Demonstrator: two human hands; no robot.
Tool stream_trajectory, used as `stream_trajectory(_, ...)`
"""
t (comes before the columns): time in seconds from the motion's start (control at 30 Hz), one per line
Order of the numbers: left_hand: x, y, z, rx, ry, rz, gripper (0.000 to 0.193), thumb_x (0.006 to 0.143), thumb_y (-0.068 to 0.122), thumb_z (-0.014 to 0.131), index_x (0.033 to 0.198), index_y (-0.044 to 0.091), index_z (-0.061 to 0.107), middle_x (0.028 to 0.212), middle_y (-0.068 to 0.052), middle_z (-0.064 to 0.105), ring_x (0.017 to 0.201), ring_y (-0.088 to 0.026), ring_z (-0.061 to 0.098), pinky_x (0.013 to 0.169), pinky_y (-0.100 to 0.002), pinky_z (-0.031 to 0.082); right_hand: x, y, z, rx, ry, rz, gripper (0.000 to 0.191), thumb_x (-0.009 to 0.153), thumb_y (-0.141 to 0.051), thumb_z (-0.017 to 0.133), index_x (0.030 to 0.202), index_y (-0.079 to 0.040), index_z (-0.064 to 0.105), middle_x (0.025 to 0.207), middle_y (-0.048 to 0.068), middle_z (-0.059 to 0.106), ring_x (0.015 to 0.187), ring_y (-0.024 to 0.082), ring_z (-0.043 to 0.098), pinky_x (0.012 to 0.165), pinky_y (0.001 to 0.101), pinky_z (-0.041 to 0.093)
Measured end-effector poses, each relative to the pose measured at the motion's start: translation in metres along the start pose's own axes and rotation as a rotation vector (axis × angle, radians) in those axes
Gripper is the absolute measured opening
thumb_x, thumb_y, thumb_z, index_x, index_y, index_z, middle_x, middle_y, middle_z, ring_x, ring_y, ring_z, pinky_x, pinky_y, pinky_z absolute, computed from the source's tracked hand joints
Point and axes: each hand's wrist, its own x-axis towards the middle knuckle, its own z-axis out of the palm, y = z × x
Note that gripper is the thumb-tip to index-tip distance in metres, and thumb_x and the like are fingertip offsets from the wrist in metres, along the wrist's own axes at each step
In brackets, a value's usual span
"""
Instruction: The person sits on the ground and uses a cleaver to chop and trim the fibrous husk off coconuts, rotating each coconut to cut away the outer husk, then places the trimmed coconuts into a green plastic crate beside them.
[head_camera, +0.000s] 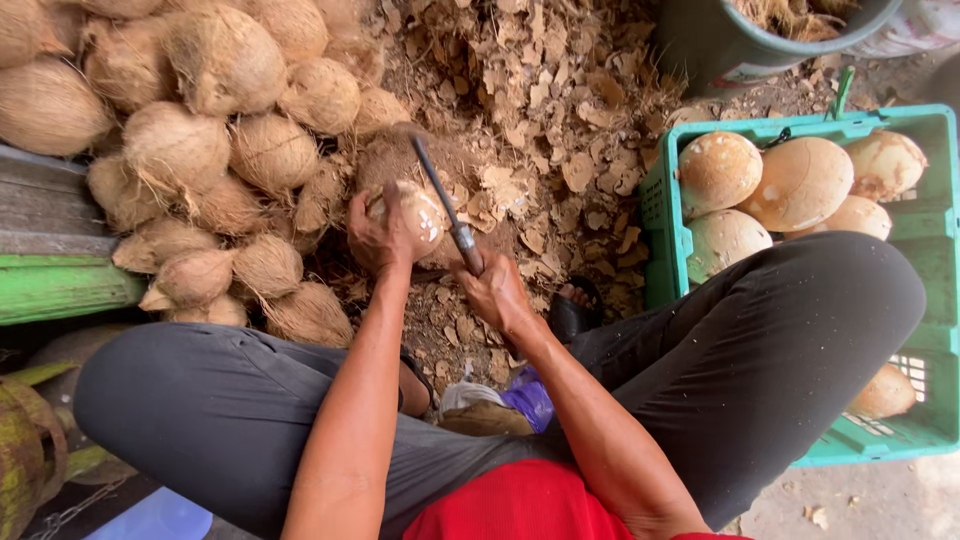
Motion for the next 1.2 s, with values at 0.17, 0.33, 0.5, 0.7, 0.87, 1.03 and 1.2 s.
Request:
stream_trajectory(0.17,-0.003,0.003,0.0,0.151,0.006,-0.068,0.07,0.083,0.078,0.053,0.122,0.022,0.065,0.119,-0.007,0.068,0.096,-0.023,0.07,0.071,-0.042,0.057,0.003,0.011,0.001,0.042,0.116,-0.131,0.037,0.1,-0.031,0.066,0.074,-0.006,0.059,0.058,0.003,0.054,0.049,0.014,0.049,0.047,0.0366,0.044)
stream_trajectory(0.33,0.0,0.003,0.002,0.152,-0.058,0.05,0.064,0.082,0.074,0.057,0.118,0.021,0.068,0.114,-0.007,0.071,0.097,-0.025,0.071,0.072,-0.044,0.057,0.024,0.037,0.01,0.126,-0.133,0.166,0.017,0.094,-0.02,0.062,0.083,-0.008,0.061,0.059,0.003,0.059,0.046,0.015,0.055,0.041,0.034,0.046)
stream_trajectory(0.5,0.013,-0.017,-0.006,-0.006,-0.052,0.157,0.059,0.083,0.07,0.062,0.114,0.021,0.071,0.107,-0.004,0.074,0.096,-0.023,0.071,0.072,-0.043,0.057,0.03,0.058,0.001,0.145,-0.236,0.124,0.016,0.093,-0.021,0.064,0.087,-0.006,0.067,0.062,0.004,0.062,0.046,0.013,0.056,0.039,0.0305,0.047)
stream_trajectory(0.7,0.036,-0.014,-0.024,-0.166,-0.345,0.209,0.062,0.086,0.07,0.061,0.116,0.017,0.073,0.111,-0.008,0.077,0.104,-0.024,0.075,0.088,-0.043,0.06,0.038,0.07,-0.014,-0.016,-0.207,0.356,0.052,0.092,-0.029,0.076,0.11,-0.018,0.029,0.073,0.002,0.062,0.054,0.012,0.056,0.05,0.0286,0.051)
stream_trajectory(0.87,0.003,0.008,-0.022,0.103,-0.079,0.217,0.084,0.082,0.063,0.077,0.141,0.008,0.057,0.134,-0.024,0.053,0.125,-0.038,0.052,0.093,-0.06,0.042,0.024,0.061,0.015,-0.173,-0.178,0.118,0.027,0.094,-0.03,0.068,0.096,-0.003,0.07,0.063,0.003,0.062,0.052,0.014,0.059,0.049,0.0346,0.05)
stream_trajectory(1.03,0.004,0.024,-0.022,0.029,-0.116,-0.07,0.084,0.067,0.068,0.077,0.13,0.014,0.062,0.127,-0.013,0.063,0.113,-0.028,0.065,0.09,-0.052,0.055,0.02,0.028,-0.005,0.224,-0.113,0.128,0.024,0.092,-0.03,0.067,0.081,-0.012,0.057,0.061,-0.001,0.053,0.048,0.014,0.055,0.046,0.0358,0.053)
stream_trajectory(1.2,0.005,0.017,-0.02,0.065,0.0,-0.04,0.086,0.073,0.078,0.073,0.128,0.013,0.062,0.129,-0.012,0.061,0.11,-0.025,0.066,0.086,-0.044,0.056,0.015,0.006,-0.007,0.148,0.066,-0.13,0.035,0.099,-0.027,0.065,0.072,-0.013,0.047,0.06,-0.001,0.05,0.049,0.009,0.046,0.045,0.029,0.044)
